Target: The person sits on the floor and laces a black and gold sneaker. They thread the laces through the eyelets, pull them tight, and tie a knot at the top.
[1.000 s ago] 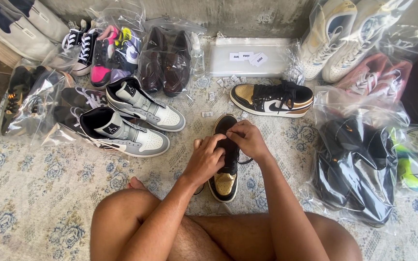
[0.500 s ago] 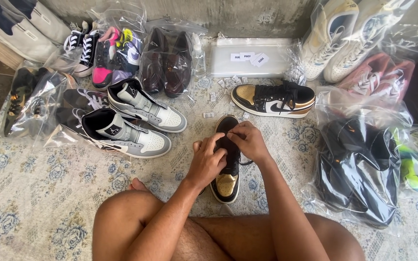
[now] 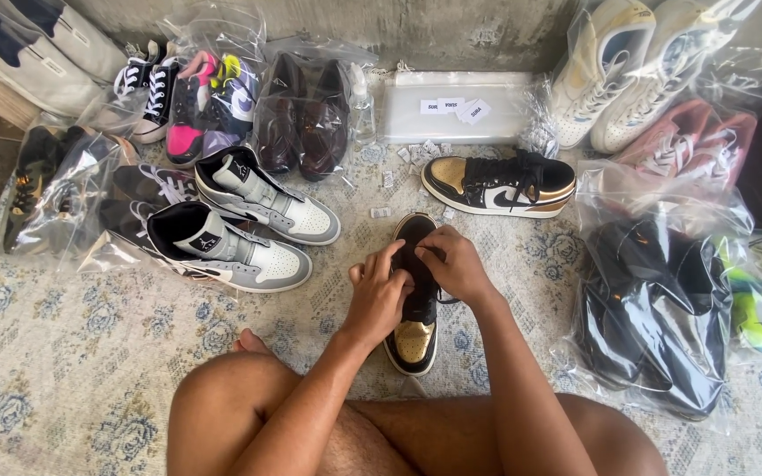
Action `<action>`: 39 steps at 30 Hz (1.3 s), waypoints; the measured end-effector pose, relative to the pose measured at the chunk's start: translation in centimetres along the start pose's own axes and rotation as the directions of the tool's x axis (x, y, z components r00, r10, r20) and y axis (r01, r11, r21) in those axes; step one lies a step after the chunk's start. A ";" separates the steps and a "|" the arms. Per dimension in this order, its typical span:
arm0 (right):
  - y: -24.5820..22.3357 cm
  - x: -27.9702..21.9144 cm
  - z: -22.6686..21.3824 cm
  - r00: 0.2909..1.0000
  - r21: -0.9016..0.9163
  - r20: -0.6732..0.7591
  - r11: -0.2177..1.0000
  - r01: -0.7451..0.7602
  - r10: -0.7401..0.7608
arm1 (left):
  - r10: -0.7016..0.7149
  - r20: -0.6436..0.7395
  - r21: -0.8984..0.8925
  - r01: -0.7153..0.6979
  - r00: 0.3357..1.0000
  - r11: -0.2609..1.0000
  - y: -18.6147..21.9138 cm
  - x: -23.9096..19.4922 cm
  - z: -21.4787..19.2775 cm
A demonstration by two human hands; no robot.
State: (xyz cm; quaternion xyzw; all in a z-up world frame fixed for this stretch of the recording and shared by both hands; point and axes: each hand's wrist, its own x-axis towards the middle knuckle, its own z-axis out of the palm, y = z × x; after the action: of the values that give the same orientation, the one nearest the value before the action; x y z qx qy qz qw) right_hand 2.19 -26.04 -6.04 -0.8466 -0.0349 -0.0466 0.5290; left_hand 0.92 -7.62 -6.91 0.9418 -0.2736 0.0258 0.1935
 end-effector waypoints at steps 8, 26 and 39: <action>0.5 0.3 -0.1 1.000 -0.001 0.016 1.000 0.008 -0.008 | -0.026 0.027 -0.021 0.027 0.999 0.999 -0.3 -0.3 0.9; 0.9 0.3 0.4 0.999 -0.058 -0.018 0.998 0.027 -0.028 | 0.024 0.054 0.021 -0.025 0.998 0.999 -0.2 0.1 -0.5; 1.2 0.2 0.1 1.000 -0.040 0.008 0.999 0.023 -0.023 | 0.146 0.022 0.130 -0.148 0.989 0.980 -0.8 0.6 -0.7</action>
State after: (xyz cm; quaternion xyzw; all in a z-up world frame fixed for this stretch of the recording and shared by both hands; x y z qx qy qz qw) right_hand 2.53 -26.46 -7.11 -0.8568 -0.0458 -0.0500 0.5111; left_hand 1.87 -7.01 -6.44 0.9299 -0.3413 0.0524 0.1270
